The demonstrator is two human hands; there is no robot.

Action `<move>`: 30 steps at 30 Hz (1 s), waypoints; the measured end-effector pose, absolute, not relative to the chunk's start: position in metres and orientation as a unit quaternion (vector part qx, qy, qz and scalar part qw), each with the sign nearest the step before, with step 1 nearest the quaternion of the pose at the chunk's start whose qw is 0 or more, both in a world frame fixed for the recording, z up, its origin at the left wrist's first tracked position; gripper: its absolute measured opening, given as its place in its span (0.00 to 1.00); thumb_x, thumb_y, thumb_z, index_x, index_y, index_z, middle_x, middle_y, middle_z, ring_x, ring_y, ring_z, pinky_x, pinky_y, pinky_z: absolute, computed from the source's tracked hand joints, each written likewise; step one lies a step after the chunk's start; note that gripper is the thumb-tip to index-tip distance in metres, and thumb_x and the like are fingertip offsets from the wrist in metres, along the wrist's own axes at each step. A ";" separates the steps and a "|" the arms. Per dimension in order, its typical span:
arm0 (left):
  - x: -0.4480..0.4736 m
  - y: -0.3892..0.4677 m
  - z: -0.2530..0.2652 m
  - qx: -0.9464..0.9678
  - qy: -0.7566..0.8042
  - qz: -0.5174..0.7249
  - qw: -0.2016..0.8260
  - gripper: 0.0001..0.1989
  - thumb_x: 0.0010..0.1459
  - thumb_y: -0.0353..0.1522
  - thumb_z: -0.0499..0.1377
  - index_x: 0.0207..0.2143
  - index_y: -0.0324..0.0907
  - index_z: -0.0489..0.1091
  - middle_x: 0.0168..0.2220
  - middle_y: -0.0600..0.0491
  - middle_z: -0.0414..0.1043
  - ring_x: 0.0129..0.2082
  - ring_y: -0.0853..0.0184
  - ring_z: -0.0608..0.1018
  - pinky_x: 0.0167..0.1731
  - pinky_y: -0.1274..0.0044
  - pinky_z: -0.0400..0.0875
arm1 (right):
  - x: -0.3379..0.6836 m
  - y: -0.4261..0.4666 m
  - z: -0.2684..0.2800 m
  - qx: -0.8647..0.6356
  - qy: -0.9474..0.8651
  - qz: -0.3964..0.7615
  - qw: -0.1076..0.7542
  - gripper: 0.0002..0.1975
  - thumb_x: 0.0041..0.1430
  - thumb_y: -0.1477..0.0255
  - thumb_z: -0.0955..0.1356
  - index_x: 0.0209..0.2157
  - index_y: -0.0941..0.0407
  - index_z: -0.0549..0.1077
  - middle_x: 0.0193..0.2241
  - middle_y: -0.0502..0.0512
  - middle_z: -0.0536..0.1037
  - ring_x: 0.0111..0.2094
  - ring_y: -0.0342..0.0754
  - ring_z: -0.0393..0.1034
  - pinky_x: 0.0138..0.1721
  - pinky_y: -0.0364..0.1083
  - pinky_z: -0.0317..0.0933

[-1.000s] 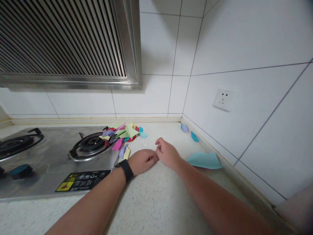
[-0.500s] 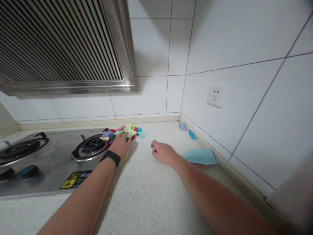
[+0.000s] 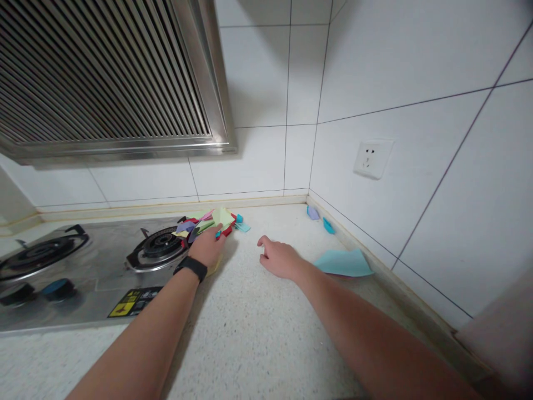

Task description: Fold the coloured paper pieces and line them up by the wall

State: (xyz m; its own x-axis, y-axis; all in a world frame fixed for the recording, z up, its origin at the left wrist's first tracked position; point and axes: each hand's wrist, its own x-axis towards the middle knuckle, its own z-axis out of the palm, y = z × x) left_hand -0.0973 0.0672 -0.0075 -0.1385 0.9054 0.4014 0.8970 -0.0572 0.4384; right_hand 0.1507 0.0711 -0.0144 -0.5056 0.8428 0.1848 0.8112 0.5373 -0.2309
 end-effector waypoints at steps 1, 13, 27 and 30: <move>-0.096 0.065 -0.005 0.642 0.680 0.355 0.019 0.23 0.57 0.36 0.54 0.54 0.39 0.70 0.54 0.44 0.71 0.52 0.56 0.73 0.51 0.71 0.64 | 0.151 0.071 -0.015 -0.478 -0.865 0.060 0.141 0.19 0.60 0.67 0.63 0.54 0.51 0.62 0.38 0.56 0.77 0.37 0.52 0.72 0.33 0.45 0.54; -0.049 0.029 0.008 0.506 0.393 0.603 0.476 0.25 0.46 0.35 0.69 0.48 0.40 0.71 0.35 0.53 0.73 0.18 0.81 0.60 0.18 0.84 0.54 | 0.156 0.092 -0.012 -0.454 -0.669 0.394 0.437 0.11 0.57 0.70 0.62 0.43 0.54 0.64 0.30 0.49 0.73 0.24 0.42 0.66 0.21 0.40 0.56; -0.059 0.040 -0.003 0.509 0.433 0.610 0.425 0.16 0.49 0.42 0.66 0.33 0.40 0.71 0.21 0.59 0.63 0.19 0.76 0.64 0.17 0.84 0.55 | 0.167 0.095 -0.002 -0.300 -0.615 0.489 0.541 0.14 0.55 0.58 0.67 0.35 0.55 0.71 0.25 0.47 0.69 0.20 0.39 0.63 0.16 0.38 0.56; -0.061 0.042 -0.004 0.503 0.435 0.622 0.413 0.16 0.48 0.42 0.67 0.33 0.40 0.72 0.26 0.57 0.67 0.23 0.75 0.69 0.19 0.84 0.59 | 0.168 0.098 -0.004 -0.309 -0.633 0.483 0.521 0.14 0.53 0.58 0.68 0.33 0.56 0.72 0.22 0.47 0.69 0.20 0.40 0.63 0.17 0.39 0.57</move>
State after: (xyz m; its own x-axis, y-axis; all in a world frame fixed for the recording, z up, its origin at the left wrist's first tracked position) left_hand -0.0606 0.0422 -0.0041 -0.1522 0.9518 0.2664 -0.0759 -0.2800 0.9570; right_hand 0.1676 0.0982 -0.0042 -0.2658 0.8935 0.3619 -0.1130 0.3440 -0.9322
